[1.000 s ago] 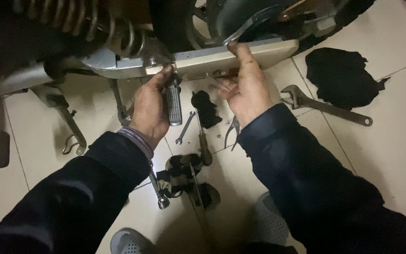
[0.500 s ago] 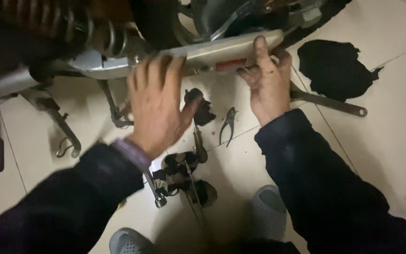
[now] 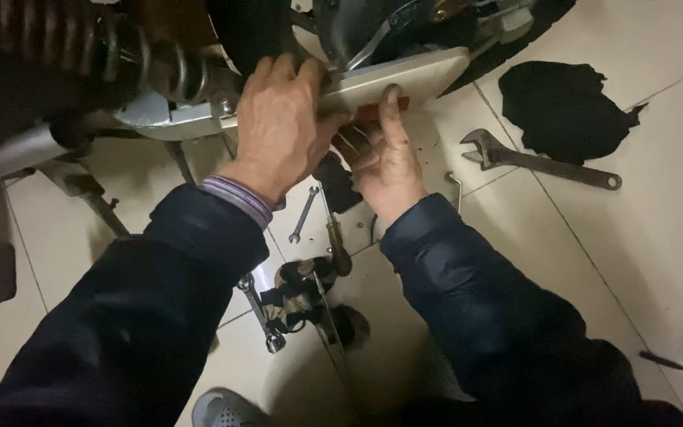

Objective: The person works on the rear section of a motorcycle, using a wrench and pliers to adjust and tighten bolts on the rear fender and footpeg assembly. The person repeatedly aligns the fender and secures fasteners while seated on the floor.

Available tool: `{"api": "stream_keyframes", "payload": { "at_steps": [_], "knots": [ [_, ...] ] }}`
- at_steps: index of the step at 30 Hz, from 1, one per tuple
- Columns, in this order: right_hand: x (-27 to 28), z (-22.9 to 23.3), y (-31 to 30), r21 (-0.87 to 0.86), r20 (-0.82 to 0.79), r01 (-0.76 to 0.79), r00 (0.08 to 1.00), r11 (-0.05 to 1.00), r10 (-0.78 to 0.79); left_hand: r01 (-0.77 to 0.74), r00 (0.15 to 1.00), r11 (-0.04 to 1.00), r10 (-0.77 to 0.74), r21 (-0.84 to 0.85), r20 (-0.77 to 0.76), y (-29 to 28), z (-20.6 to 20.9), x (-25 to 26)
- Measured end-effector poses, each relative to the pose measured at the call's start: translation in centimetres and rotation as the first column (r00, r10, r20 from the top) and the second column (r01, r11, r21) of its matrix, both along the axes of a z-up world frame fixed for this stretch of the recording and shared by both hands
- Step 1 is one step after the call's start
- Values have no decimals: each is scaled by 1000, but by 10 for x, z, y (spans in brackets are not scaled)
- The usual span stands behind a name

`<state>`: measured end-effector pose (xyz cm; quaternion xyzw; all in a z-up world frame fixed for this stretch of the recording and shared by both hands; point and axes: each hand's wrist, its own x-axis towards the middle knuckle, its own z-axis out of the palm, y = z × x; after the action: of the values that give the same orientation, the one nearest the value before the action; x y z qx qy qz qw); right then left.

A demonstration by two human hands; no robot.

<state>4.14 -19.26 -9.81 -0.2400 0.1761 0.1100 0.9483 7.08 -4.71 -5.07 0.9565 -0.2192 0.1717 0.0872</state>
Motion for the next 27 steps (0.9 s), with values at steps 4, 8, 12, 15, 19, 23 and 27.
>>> {"api": "stream_keyframes", "payload": {
  "at_steps": [4,8,12,15,19,23,27],
  "knots": [
    [1,8,4,-36,-16,43,999,998,-43,-26,992,999,22,-26,-121,1,-1,3],
    [-1,20,6,-57,-53,57,997,997,-60,27,998,1000,-27,2,-56,2,-7,3],
    [-5,36,8,-72,-131,70,988,995,-79,38,996,999,-38,-10,-86,3,-6,3],
    [1,11,4,22,-56,24,998,999,-23,-1,997,1000,-2,-27,-82,-2,-10,6],
    [3,-7,1,43,111,-42,993,998,37,-27,994,1000,27,-2,-108,-2,-11,11],
    [6,-11,1,34,143,-2,990,999,-3,32,988,999,-32,-3,-149,2,-4,12],
    [3,6,2,60,41,9,999,998,-12,73,990,997,-71,12,-118,1,-5,13]
  ]
}}
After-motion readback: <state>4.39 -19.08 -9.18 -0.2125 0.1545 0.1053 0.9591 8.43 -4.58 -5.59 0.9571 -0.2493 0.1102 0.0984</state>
